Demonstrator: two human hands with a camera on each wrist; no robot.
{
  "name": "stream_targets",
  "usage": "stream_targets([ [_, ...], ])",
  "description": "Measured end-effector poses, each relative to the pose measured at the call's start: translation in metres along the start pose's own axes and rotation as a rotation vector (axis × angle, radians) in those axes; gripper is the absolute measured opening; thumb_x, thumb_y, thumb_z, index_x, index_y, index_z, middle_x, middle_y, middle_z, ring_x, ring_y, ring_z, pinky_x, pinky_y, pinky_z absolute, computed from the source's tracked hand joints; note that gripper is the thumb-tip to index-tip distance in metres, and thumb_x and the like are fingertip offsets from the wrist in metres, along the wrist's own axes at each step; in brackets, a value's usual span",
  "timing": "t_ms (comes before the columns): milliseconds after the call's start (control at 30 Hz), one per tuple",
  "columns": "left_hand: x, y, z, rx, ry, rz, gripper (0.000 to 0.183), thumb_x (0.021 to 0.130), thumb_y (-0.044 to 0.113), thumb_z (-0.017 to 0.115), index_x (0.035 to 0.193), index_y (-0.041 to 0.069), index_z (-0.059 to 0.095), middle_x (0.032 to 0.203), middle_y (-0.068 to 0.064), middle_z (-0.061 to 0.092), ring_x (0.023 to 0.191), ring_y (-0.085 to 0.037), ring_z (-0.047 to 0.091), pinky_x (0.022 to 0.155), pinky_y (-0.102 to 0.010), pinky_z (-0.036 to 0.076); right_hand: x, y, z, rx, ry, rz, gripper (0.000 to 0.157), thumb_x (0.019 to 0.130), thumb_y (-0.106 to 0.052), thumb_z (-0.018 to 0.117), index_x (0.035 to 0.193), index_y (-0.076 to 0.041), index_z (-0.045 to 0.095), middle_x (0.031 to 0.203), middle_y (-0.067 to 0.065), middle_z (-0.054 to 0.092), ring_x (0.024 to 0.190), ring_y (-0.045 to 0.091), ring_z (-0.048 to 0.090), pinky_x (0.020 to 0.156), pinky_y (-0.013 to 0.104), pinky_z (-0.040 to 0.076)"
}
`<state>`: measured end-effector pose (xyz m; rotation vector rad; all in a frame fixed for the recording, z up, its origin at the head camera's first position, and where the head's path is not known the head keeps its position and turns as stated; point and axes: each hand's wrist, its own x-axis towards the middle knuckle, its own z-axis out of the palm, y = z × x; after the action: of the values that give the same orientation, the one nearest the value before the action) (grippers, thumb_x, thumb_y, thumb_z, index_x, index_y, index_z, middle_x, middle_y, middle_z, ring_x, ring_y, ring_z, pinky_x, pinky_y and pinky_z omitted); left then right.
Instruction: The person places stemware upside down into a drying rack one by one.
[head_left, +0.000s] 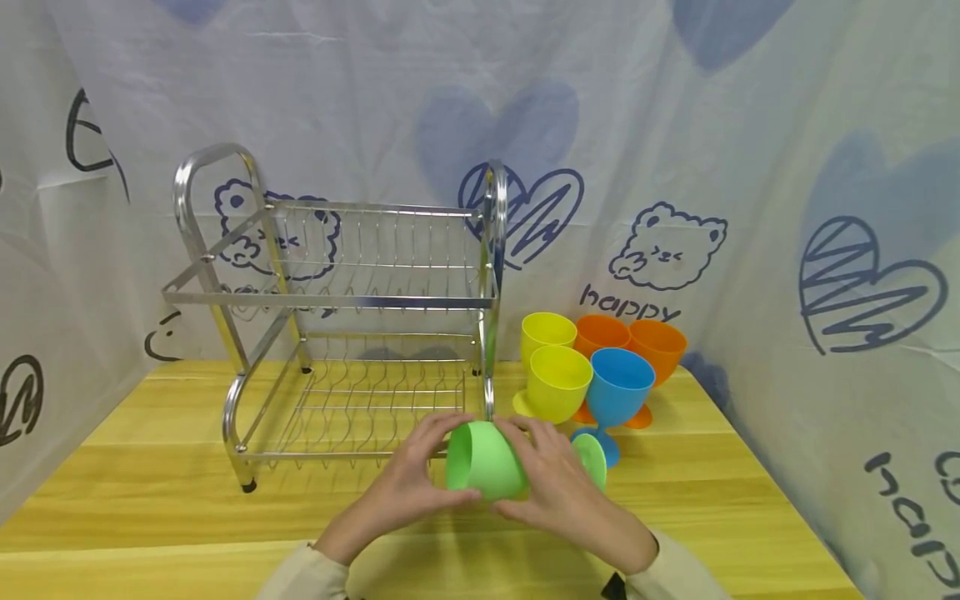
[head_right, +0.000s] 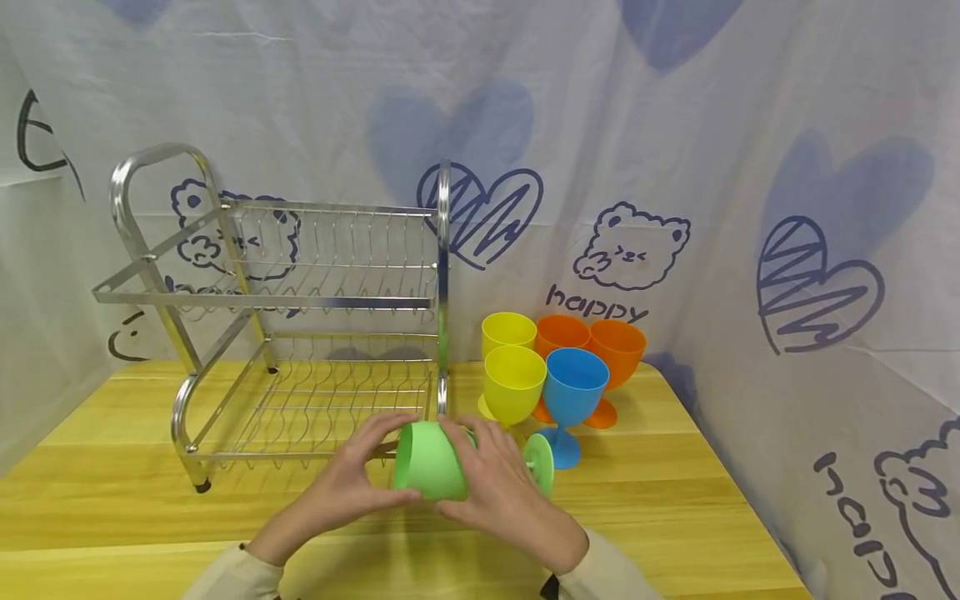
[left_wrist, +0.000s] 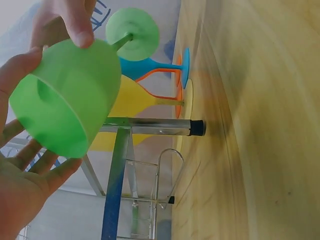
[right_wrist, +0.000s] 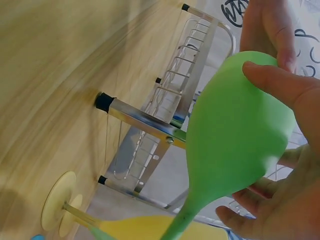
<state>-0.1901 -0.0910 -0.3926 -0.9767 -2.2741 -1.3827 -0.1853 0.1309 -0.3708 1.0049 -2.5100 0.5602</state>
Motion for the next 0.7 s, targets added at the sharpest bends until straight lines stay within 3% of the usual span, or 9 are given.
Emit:
stream_targets([
  [167,0.002,-0.003,-0.004,-0.045,0.096,-0.073,0.079,0.066,0.008,0.089,0.135,0.004,0.051,0.133,-0.013,0.05,0.123,-0.035,0.047,0.097,-0.051,0.046,-0.004,0.002,-0.003,0.036,0.174,-0.102,0.088,0.062,-0.024,0.092,0.136,-0.003,0.048,0.135,0.018,0.048,0.116,0.034,0.05,0.087,0.053,0.051],
  [300,0.001,-0.002,-0.007,-0.176,0.15,-0.18,0.079,0.068,0.006,0.087,0.137,0.004,0.048,0.136,-0.017,0.047,0.126,-0.039,0.043,0.096,-0.049,0.046,-0.009,0.001,-0.007,0.123,0.286,-0.156,0.07,0.076,-0.024,0.084,0.133,-0.001,0.051,0.136,0.017,0.047,0.118,0.034,0.049,0.089,0.05,0.052],
  [467,-0.001,0.003,-0.011,-0.343,0.166,-0.225,0.077,0.073,-0.002,0.081,0.14,0.001,0.042,0.137,-0.02,0.043,0.126,-0.041,0.042,0.094,-0.041,0.049,-0.016,-0.001,-0.008,0.255,0.419,-0.195,0.049,0.094,-0.036,0.063,0.124,0.002,0.057,0.127,0.018,0.052,0.114,0.033,0.051,0.099,0.029,0.046],
  [600,-0.001,0.007,-0.014,-0.442,0.182,-0.242,0.075,0.077,-0.006,0.075,0.142,-0.002,0.039,0.136,-0.022,0.043,0.125,-0.039,0.042,0.097,-0.037,0.047,-0.021,-0.003,-0.006,0.316,0.523,-0.213,0.04,0.094,-0.032,0.063,0.113,0.003,0.061,0.115,0.019,0.055,0.107,0.03,0.053,0.099,0.019,0.042],
  [700,-0.001,0.011,-0.016,-0.527,0.206,-0.264,0.073,0.078,-0.006,0.072,0.142,-0.002,0.038,0.136,-0.023,0.043,0.125,-0.037,0.041,0.096,-0.037,0.048,-0.024,-0.005,-0.004,0.362,0.551,-0.154,0.033,0.09,-0.023,0.07,0.11,0.002,0.062,0.112,0.018,0.055,0.105,0.026,0.053,0.097,0.019,0.043],
])
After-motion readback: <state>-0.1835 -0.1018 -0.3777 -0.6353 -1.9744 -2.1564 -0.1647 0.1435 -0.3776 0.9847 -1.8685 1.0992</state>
